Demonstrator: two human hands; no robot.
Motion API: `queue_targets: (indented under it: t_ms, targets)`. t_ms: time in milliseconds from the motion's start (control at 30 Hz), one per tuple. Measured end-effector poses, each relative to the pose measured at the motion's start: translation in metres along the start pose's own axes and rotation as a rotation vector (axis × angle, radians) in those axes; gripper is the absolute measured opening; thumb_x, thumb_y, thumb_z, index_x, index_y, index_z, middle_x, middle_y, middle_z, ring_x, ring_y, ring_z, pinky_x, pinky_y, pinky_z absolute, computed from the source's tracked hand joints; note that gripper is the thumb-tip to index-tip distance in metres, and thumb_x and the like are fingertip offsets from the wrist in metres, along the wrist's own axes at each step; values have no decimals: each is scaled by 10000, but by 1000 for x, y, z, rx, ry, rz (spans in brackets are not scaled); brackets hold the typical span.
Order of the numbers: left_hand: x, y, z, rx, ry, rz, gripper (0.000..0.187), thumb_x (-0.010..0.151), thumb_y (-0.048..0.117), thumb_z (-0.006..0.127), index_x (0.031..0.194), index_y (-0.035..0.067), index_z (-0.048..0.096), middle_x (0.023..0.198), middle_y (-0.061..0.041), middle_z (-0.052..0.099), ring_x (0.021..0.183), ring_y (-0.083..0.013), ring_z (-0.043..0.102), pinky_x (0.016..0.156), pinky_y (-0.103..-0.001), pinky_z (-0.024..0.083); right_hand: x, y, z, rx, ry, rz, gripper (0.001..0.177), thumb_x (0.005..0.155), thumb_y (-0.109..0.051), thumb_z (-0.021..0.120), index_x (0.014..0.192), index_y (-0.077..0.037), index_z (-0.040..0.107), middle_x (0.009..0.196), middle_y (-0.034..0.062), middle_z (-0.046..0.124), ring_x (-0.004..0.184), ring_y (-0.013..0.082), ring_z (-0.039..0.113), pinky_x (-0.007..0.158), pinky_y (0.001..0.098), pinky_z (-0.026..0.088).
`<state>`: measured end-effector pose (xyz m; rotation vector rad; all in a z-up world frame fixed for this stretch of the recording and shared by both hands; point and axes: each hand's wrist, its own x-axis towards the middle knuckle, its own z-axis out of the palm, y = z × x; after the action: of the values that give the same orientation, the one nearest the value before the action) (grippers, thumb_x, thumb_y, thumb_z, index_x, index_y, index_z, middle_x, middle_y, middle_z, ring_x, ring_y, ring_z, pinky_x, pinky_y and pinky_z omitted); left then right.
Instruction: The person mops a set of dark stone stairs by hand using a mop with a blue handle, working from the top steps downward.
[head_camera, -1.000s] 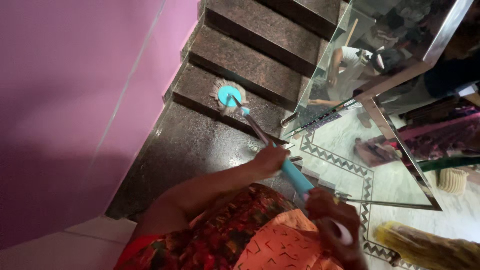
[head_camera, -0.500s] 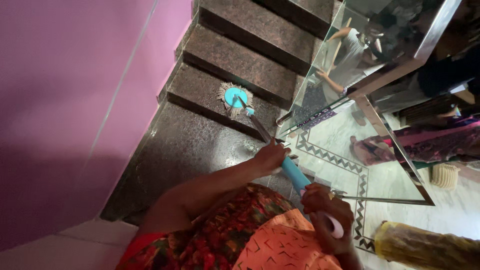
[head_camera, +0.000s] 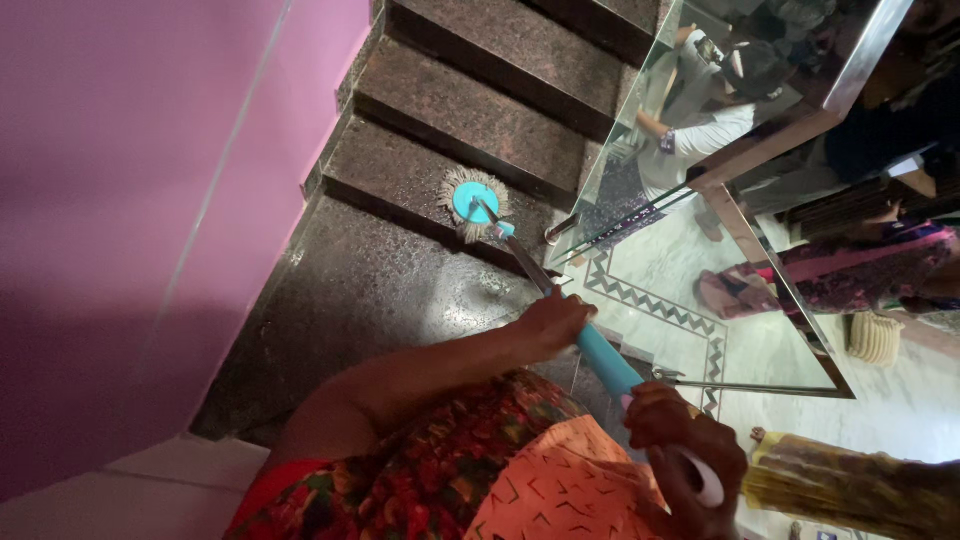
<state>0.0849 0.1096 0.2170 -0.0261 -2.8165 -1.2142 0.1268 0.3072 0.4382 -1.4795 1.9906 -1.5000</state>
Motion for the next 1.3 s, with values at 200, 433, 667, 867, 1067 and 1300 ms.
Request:
queue_targets:
  t_ms: [200, 433, 667, 867, 1067, 1300]
  targets:
    - [7, -26, 15, 62, 42, 12, 322, 785, 129, 757, 1088, 75, 664, 1052, -190, 664, 1069, -469, 628, 841, -546, 586, 3, 21, 8, -50, -65, -100, 159, 721, 67, 564, 858, 41, 640, 834, 138, 665, 843, 290, 686, 1044, 486, 522]
    - [18, -15, 33, 50, 78, 64, 433, 798, 166, 728, 1227, 121, 685, 1104, -178, 690, 1078, -492, 594, 915, -562, 542, -3, 2, -14, -103, -77, 13, 141, 705, 51, 582, 833, 38, 639, 839, 145, 688, 792, 262, 707, 1032, 495, 527]
    - [12, 20, 22, 33, -25, 26, 498, 808, 103, 728, 1298, 115, 641, 1187, -204, 655, 1152, -519, 558, 909, -619, 536, -11, -5, -22, -68, -37, -27, 85, 798, 38, 577, 859, 30, 636, 832, 124, 674, 879, 268, 706, 1060, 493, 536]
    - [22, 9, 22, 20, -94, 39, 519, 829, 111, 741, 1323, 66, 589, 1175, -244, 628, 1218, -553, 511, 906, -644, 541, -13, 8, -13, -127, -21, 55, 133, 749, 86, 577, 852, 52, 654, 831, 133, 681, 879, 279, 707, 1117, 508, 486]
    - [41, 26, 47, 63, -54, 134, 453, 782, 86, 736, 1228, 69, 656, 1057, -219, 682, 1098, -461, 619, 1024, -707, 411, -29, 5, -41, -116, -26, 42, 147, 804, 73, 552, 882, 48, 674, 959, 182, 735, 995, 302, 729, 1123, 498, 478]
    - [47, 63, 55, 37, -129, 208, 264, 862, 151, 679, 1107, 57, 649, 987, -198, 704, 1003, -423, 688, 1014, -678, 429, -68, 8, -87, -75, -45, 115, 126, 930, 16, 577, 1006, 4, 677, 1055, 149, 690, 1033, 268, 708, 1076, 474, 519]
